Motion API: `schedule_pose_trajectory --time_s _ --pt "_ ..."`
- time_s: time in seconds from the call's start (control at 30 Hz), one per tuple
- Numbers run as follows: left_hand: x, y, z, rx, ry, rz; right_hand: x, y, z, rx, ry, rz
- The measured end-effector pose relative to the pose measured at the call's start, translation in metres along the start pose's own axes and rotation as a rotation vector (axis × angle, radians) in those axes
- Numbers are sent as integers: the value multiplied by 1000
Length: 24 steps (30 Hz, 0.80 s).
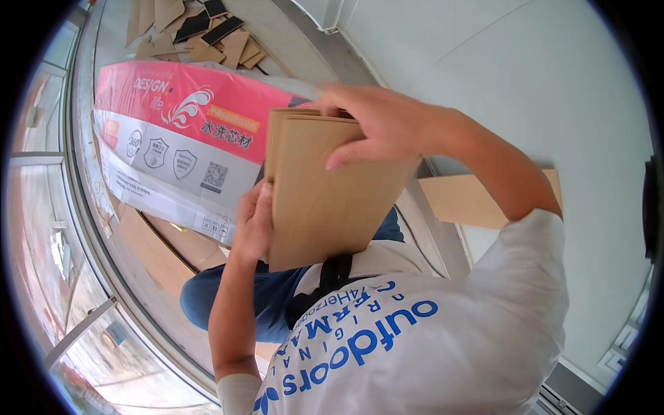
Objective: The person carries laminate flooring planks to a small table saw, plugs the saw into a power strip, and uses the saw to cut the planks into smaller sections.
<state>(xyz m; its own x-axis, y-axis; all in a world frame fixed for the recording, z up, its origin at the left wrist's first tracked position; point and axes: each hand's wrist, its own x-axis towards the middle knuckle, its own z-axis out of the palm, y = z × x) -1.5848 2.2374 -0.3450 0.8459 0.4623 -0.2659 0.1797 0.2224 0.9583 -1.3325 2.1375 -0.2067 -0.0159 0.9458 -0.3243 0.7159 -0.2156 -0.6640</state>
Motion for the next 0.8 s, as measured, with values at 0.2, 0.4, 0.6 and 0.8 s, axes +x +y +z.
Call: schedule_pose_trajectory --time_s 0.2,0.4,0.6,0.8 --pt "20 33 19 92 -294 -93 -57 12 7 249 103 221" --pt "13 37 6 178 -163 272 -92 57 -10 469 326 362" --pt "-19 51 -37 227 352 408 -123 116 -32 32 639 602" --pt "-25 52 -38 242 330 387 -113 286 51 -382 540 864"
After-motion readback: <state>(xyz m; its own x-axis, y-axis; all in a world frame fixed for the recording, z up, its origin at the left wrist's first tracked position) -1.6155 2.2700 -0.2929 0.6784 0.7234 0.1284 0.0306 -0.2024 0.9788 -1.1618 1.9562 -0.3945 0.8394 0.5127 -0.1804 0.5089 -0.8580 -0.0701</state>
